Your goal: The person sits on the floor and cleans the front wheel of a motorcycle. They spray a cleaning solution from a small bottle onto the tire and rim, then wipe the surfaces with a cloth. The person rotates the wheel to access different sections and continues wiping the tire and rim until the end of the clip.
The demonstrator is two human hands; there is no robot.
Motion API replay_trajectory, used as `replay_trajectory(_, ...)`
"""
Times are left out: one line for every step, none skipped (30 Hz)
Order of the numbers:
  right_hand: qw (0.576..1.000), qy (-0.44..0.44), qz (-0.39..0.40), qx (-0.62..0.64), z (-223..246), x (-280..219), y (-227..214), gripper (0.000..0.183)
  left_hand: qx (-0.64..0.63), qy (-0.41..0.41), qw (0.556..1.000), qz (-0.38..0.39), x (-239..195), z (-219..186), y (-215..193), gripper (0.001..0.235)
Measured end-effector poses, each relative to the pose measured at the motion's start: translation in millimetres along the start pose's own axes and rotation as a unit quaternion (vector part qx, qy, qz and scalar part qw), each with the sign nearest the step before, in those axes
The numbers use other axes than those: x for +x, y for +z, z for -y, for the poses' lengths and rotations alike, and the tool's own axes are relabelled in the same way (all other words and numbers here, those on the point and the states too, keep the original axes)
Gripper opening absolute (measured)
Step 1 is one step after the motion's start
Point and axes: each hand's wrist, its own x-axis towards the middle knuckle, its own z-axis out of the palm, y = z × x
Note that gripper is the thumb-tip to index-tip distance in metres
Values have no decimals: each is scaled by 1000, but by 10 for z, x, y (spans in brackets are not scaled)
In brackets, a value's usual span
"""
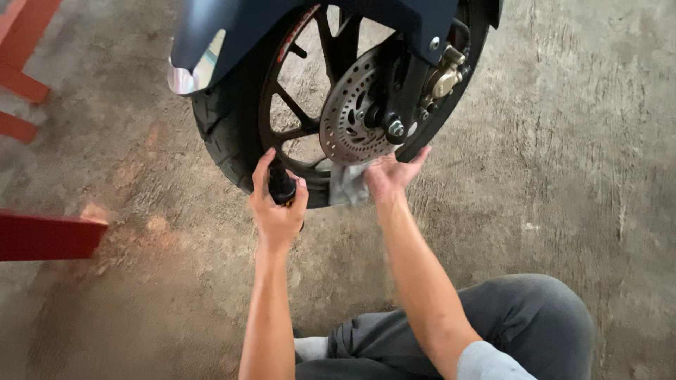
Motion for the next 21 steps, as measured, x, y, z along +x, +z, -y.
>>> replay_trajectory(1000,0,27,-2,24,33,22,104,9,11,1000,-1,13,0,-5,62)
replay_trajectory(999,0,52,-4,23,17,33,102,-6,-6,1000,8,14,5,-15,62)
replay_trajectory(1000,-3,-8,-29,-2,-30,54,103,-21,-22,999,17,21,16,-19,63)
replay_trajectory(996,-5,-68,-56,-47,-92,87,105,-36,-39,998,25,26,22,-24,63)
replay_trajectory(988,-6,-127,-82,-121,-166,106,107,-29,-35,999,19,16,17,-26,62)
replay_trajectory(995,23,-83,-48,-198,-240,112,105,-24,-29,999,16,11,10,-2,62)
replay_trajectory(998,51,-38,-13,-267,-313,101,105,-18,-23,999,12,7,-1,22,62)
replay_trajectory(997,79,8,23,-325,-373,91,104,0,-7,1000,12,14,-10,31,61)
replay_trajectory(994,103,18,6,-414,-440,60,104,19,10,1000,11,20,-21,32,61)
replay_trajectory(991,129,26,-10,-545,-519,14,104,40,26,999,10,31,-30,29,61)
replay_trajectory(987,155,35,-27,-626,-556,3,104,41,20,999,10,44,-31,51,60)
replay_trajectory(984,166,50,-35,-657,-586,-16,104,44,10,999,11,10,-38,53,59)
replay_trajectory(981,176,64,-43,-686,-604,-29,105,47,0,999,13,-15,-41,44,59)
replay_trajectory(977,187,83,-53,-705,-582,0,105,33,5,999,17,9,-33,44,58)
replay_trajectory(986,156,32,-55,-679,-547,37,107,18,9,1000,21,38,-25,37,58)
replay_trajectory(990,127,-24,-59,-591,-514,57,108,4,10,1000,24,29,-26,17,58)
replay_trajectory(990,97,-79,-63,-493,-471,74,109,18,10,1000,19,13,-31,1,58)
replay_trajectory(996,78,-47,-18,-394,-406,99,106,29,12,999,15,6,-38,9,58)
replay_trajectory(998,58,-14,28,-299,-339,116,104,41,14,999,10,-4,-48,14,58)
replay_trajectory(998,39,-42,10,-183,-267,136,104,37,3,999,14,-5,-55,17,58)
replay_trajectory(997,20,-70,-8,-54,-190,157,104,34,-8,999,17,-7,-59,9,59)
